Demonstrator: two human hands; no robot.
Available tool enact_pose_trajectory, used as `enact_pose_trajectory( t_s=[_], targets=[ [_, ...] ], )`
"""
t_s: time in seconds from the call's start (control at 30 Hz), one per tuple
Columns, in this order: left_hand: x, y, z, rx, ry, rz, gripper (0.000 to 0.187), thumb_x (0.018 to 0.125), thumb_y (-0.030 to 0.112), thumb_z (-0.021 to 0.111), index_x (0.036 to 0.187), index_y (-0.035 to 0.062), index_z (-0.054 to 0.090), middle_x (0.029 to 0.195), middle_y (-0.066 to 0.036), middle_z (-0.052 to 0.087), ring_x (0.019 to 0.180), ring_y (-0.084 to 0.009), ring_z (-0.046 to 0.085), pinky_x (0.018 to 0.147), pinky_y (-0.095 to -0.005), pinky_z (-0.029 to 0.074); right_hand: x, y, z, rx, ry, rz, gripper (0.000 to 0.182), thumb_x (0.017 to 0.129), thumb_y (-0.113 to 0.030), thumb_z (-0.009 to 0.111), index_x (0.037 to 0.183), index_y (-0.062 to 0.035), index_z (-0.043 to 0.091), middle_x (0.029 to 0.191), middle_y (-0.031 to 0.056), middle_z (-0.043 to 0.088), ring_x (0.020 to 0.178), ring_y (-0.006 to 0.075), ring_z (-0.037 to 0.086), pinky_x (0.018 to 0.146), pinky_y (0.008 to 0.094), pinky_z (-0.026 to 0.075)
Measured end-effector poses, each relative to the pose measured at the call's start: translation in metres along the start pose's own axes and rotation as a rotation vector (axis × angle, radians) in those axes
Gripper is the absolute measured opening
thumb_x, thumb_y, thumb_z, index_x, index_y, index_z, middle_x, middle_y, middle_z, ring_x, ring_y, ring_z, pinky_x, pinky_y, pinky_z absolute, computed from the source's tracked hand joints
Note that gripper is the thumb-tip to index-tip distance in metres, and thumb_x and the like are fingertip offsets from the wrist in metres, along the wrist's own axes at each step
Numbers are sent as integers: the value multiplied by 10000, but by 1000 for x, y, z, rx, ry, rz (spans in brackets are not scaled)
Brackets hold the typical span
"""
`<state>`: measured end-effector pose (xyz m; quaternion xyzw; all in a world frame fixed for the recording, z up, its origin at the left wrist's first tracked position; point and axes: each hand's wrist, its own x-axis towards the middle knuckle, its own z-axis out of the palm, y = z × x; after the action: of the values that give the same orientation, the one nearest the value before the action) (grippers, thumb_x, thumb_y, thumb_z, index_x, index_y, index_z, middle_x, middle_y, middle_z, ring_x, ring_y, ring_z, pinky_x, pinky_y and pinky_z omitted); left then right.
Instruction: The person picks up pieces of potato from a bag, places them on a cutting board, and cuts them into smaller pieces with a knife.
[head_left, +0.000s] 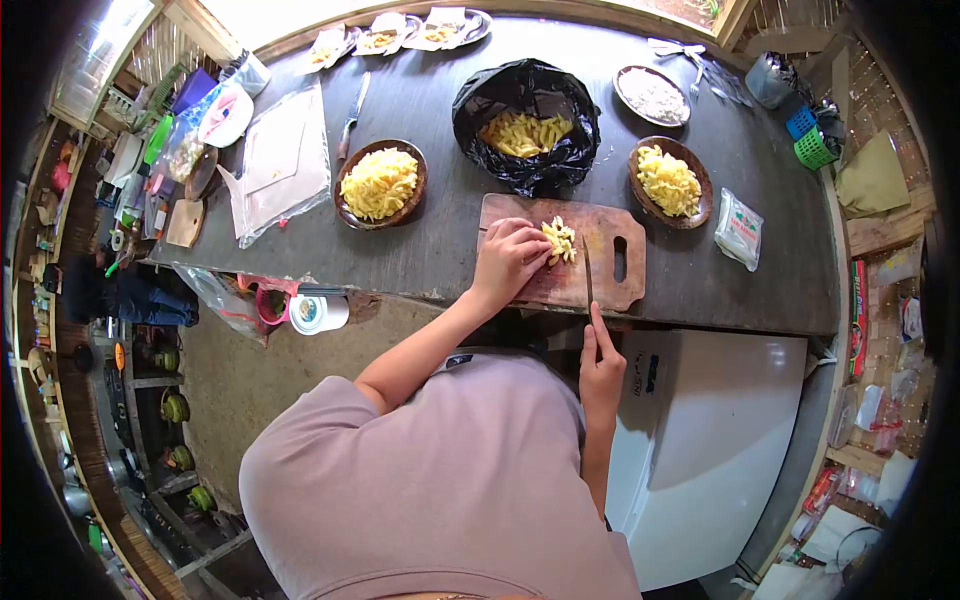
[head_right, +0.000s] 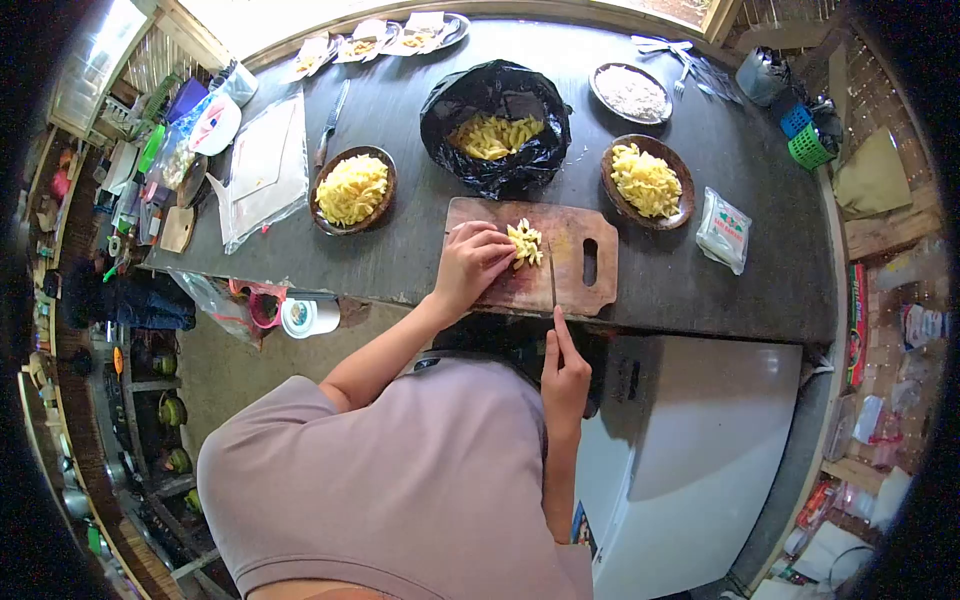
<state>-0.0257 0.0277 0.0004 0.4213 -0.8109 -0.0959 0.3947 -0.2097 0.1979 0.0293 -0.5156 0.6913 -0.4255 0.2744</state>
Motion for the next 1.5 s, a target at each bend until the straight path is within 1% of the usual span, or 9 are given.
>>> enact_pose_trajectory(
  t_s=[0.33, 0.4, 0.6, 0.8, 0.9, 1.17, 1.23, 1.47, 1.5],
  targets=[
    [56, -41, -19, 7, 67, -81, 127, 886, 186, 834, 981, 102, 836, 1057, -12, 781, 1114, -245, 686, 1013, -417, 512, 27, 3, -2, -33, 51, -25, 401, 1144, -244, 564, 1536, -177, 617, 1240, 271, 712, 688, 311, 451, 755, 411, 545],
    [73, -53, -23, 43, 72, -81, 131, 893, 188, 829, 992, 102, 834, 1066, -13, 779, 1119, -243, 683, 1012, -416, 510, 34, -6, -6, -85, -23, 71, 402, 1141, -228, 567, 1537, -175, 615, 1264, 254, 717, 710, 380, 578, 776, 414, 555],
    [119, -92, -11, 178, 19, -34, 191, 941, 195, 794, 1110, 113, 826, 1106, -37, 771, 1132, -255, 683, 1020, -425, 519, 45, -7, -4, -82, -25, -36, 408, 1136, -208, 571, 1540, -172, 610, 1251, 252, 715, 766, 441, 609, 780, 399, 556],
    [157, -109, 22, 320, -83, -35, 182, 940, 268, 783, 1031, 121, 841, 1058, -50, 756, 1096, -257, 673, 980, -419, 519, 42, -11, -10, -123, -56, 64, 408, 1136, -216, 573, 1540, -179, 610, 1282, 241, 720, 906, 487, 681, 808, 390, 556],
    [177, -110, 37, 468, -215, -92, 229, 909, 354, 798, 908, 128, 838, 1005, -75, 732, 1056, -274, 671, 936, -426, 532, 35, -11, -11, -130, -5, 40, 413, 1117, -208, 611, 1529, -218, 636, 1187, 238, 755, 993, 443, 743, 793, 451, 585],
    [197, -101, 59, 647, -280, -216, 371, 840, 408, 858, 1036, 96, 814, 1152, -71, 739, 1164, -248, 671, 959, -427, 553, 7, -5, -16, -131, 44, 31, 411, 1119, -217, 610, 1530, -207, 633, 1225, 245, 746, 1024, 437, 746, 799, 447, 587],
    [197, -102, 65, 706, -277, -185, 373, 825, 397, 866, 1040, 96, 816, 1155, -75, 741, 1174, -254, 668, 966, -432, 552, 2, 0, -14, -89, 98, -31, 402, 1131, -241, 591, 1528, -193, 630, 1130, 277, 733, 634, 366, 568, 711, 427, 545],
    [197, -120, 63, 487, -217, -171, 295, 807, 300, 858, 990, 77, 802, 1120, -118, 744, 1126, -302, 688, 976, -466, 554, -11, -1, -20, -108, 41, 28, 403, 1136, -259, 586, 1529, -180, 629, 1097, 279, 729, 610, 294, 478, 677, 414, 524],
    [195, -122, 59, 487, -214, -181, 295, 807, 300, 858, 990, 77, 802, 1120, -118, 744, 1126, -302, 688, 976, -466, 554, -12, 0, -19, -99, 55, -3, 403, 1135, -256, 587, 1528, -182, 631, 1138, 274, 733, 754, 356, 617, 719, 430, 547]
  ],
)
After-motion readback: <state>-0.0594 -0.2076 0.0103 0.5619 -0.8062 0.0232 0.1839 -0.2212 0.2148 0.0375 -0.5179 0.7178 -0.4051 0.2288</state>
